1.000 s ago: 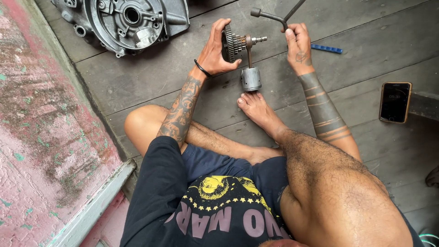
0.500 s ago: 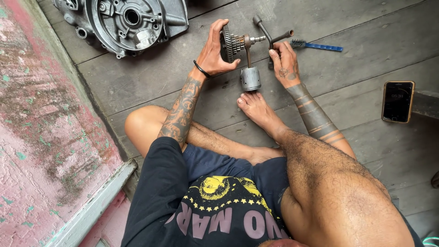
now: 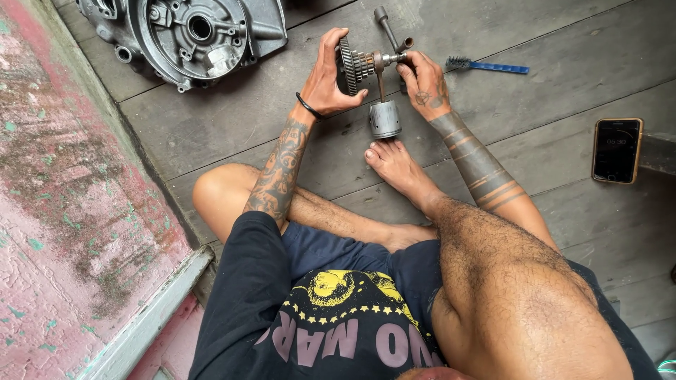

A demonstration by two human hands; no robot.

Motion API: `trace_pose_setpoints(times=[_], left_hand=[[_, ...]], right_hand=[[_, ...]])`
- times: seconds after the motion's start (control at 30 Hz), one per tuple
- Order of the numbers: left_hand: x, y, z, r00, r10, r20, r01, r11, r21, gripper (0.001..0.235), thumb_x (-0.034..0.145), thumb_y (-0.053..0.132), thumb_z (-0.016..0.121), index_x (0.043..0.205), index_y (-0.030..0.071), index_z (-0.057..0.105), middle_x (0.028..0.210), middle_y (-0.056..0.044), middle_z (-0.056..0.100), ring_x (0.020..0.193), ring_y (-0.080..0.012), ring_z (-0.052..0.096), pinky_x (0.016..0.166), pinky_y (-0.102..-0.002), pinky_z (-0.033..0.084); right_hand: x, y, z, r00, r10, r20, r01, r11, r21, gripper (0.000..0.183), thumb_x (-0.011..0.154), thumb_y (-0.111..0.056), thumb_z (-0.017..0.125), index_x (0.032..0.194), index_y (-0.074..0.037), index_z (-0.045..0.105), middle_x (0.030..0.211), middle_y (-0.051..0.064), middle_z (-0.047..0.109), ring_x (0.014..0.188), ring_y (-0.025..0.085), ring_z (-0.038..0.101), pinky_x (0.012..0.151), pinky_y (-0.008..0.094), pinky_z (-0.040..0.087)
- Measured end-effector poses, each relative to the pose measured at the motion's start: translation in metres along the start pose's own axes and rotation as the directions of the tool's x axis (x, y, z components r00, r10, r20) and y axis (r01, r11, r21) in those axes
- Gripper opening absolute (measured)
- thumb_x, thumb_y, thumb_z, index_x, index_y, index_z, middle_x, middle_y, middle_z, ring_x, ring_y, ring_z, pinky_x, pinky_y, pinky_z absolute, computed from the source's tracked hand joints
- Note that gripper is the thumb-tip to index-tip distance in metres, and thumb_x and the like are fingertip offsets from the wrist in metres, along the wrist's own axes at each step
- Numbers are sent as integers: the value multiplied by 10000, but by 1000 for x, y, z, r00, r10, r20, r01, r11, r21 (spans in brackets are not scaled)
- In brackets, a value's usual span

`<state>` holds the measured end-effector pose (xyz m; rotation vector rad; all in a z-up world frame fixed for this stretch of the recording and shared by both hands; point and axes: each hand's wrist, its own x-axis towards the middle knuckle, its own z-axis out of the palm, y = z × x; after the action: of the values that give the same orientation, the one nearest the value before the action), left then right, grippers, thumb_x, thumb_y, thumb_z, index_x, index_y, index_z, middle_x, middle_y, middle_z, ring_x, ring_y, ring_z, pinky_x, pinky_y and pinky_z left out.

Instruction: Cleaning a motorcycle piston and connecting rod assembly using a small brush and solvent.

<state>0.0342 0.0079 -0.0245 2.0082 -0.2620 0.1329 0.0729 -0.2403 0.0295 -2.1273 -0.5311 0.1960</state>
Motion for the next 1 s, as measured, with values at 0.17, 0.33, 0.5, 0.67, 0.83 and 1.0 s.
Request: trace_pose_setpoints(times=[0.17,0.33,0.5,0.67,0.83,1.0], left_hand=[[0,1,1,1000,8,-8,-8,1000,-2,1153,637,298,963,1537,210,248,1501,-112,394,1381,-345,493,1205,-458,473],[0,1,1,1000,3,-10,-3,1000,-5,1146,638,294,964,1533,204,253,1492,-107,401,1371,-333,499,1200,-444,474],[-2,-7,6,999,9,-31,-9,1000,3,1184,625,330,978,1539,238,230,1489,-96,397,1361,-329,508,1186,-459,507],[-3,-12,8,999,-3,-43,3,1000,-4,1163,642,334,966,1539,221,234,1485,-97,404,1366,-332,508,1201,-473,488],[-1,-9,7,999,5,-47,-5,1000,-6,1159,645,339,978,1537,203,250,1485,-99,403,1376,-330,501,1207,-465,479],[2,-4,7,999,-2,-54,4,1000,28,1163,654,383,981,1539,219,244,1474,-98,414,1343,-325,526,1162,-447,501]], right_hand=[[-1,4,2,1000,-11,-9,11,1000,6,101,999,-8,612,1088,39,623,883,103,606,694,204,506,618,347,416],[-1,4,-3,999,-32,-13,31,999,-37,95,995,3,622,1086,26,632,881,95,612,665,195,496,601,343,405],[-10,6,-17,999,1,-48,-3,999,-41,146,1006,-40,633,1095,74,656,904,125,656,712,211,567,637,333,467],[-26,4,-22,1000,-15,8,16,988,-152,132,988,-24,651,1084,65,663,887,128,657,669,229,556,602,352,443],[-26,-1,-13,998,-55,30,59,987,-151,180,965,-20,657,1132,46,673,943,132,680,707,234,585,641,351,467],[-8,-8,-6,998,-58,20,60,995,-85,154,988,-19,634,1124,51,658,959,130,686,700,230,580,632,350,469]])
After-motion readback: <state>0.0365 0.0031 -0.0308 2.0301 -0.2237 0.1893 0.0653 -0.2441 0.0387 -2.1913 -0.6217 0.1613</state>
